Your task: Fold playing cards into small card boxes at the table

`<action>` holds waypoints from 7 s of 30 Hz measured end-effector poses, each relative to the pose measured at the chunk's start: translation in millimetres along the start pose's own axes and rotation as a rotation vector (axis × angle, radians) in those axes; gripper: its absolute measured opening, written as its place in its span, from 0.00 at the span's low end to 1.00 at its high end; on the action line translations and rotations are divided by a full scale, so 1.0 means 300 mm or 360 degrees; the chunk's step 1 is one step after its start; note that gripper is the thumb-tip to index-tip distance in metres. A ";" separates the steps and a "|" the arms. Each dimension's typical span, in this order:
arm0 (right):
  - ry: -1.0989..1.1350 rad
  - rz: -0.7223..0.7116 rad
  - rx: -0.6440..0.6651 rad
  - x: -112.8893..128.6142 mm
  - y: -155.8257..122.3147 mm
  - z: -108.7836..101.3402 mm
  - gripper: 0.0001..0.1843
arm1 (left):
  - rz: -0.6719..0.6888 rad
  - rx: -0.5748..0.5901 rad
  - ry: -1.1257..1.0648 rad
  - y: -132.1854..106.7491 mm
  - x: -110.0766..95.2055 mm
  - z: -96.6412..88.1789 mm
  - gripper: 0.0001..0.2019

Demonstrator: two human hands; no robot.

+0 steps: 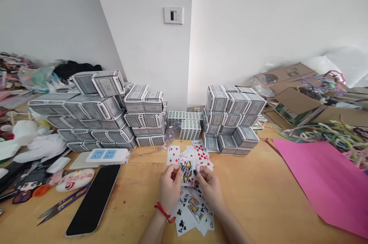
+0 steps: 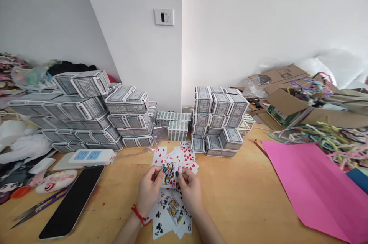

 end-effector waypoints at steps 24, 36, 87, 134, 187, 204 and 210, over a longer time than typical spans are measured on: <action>-0.0277 -0.0262 -0.0079 0.039 -0.011 -0.001 0.15 | 0.0819 -0.0325 0.0497 -0.081 -0.097 0.013 0.06; -0.0338 -0.0215 -0.0217 0.035 -0.022 -0.005 0.12 | 0.0800 -0.0258 0.0444 -0.078 -0.101 0.011 0.06; -0.0767 -0.0418 -0.0267 0.025 -0.022 -0.013 0.13 | 0.0825 0.0018 0.0791 -0.086 -0.066 0.074 0.08; -0.0664 -0.0366 -0.0132 0.017 -0.016 -0.026 0.11 | 0.0768 0.0097 0.0777 -0.065 -0.073 0.049 0.08; -0.0648 -0.0441 -0.0311 0.038 -0.013 -0.034 0.14 | 0.0982 0.0157 0.0874 -0.080 -0.082 0.071 0.07; -0.0776 -0.0485 -0.0396 0.027 -0.024 -0.047 0.15 | 0.1164 0.0186 0.0959 -0.098 -0.088 0.076 0.08; -0.0814 -0.0486 -0.0435 0.031 -0.027 -0.051 0.16 | 0.1194 0.0188 0.0964 -0.104 -0.093 0.079 0.09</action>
Point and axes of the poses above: each hand's wrist, its own y-axis towards the middle knuckle, its own z-axis out of the palm, x = y × z, the point moved 4 cm from there along y, towards the middle knuckle, and after that the axes turned 3 degrees about -z, right-handed, at the moved point
